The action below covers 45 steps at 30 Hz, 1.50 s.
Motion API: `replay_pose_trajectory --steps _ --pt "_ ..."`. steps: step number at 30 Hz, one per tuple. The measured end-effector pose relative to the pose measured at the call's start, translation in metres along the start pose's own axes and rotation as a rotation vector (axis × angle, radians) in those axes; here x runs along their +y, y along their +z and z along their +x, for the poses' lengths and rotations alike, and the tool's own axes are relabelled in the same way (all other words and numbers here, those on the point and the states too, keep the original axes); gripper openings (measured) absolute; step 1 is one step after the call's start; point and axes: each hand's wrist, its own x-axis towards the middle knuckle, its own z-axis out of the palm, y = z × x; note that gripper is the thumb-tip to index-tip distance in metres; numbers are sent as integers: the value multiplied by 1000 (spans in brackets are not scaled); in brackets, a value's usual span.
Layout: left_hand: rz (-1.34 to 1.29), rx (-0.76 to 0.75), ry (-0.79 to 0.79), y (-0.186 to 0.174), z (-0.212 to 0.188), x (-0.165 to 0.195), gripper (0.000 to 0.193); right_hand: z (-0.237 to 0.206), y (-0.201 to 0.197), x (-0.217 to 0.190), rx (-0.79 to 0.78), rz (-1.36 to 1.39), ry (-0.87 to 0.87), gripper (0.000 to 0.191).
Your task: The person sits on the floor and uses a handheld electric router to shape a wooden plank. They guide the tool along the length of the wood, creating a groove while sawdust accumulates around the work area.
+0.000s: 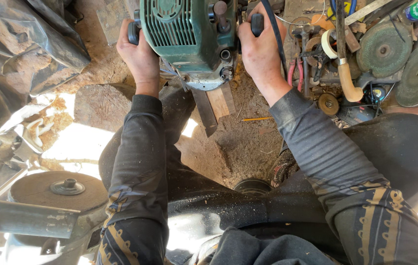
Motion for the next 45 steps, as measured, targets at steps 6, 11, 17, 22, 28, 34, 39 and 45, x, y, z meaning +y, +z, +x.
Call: replay_pose_trajectory --steps 6,11,17,22,28,34,39,45 --pt "13 -3 -6 -1 1 -1 19 -2 -2 -4 -18 9 11 14" --pt "0 -9 -18 -2 0 -1 21 -1 -2 -7 -11 3 11 15" --pt "12 -12 -5 -2 0 2 15 -1 -1 -8 -26 20 45 17" --pt "-21 -15 -13 -1 -1 5 17 -1 0 -9 -20 14 34 16" --pt "-19 -4 -29 0 -2 8 16 -1 -1 -9 -26 1 38 16" --pt "-13 -26 -26 -1 -1 10 14 -1 -1 -8 -24 2 20 16" --pt "-14 -20 -32 -2 0 8 16 -1 -1 -8 -44 39 78 19" --pt "-6 -15 -17 -2 3 6 19 -2 1 -8 -20 46 64 17"
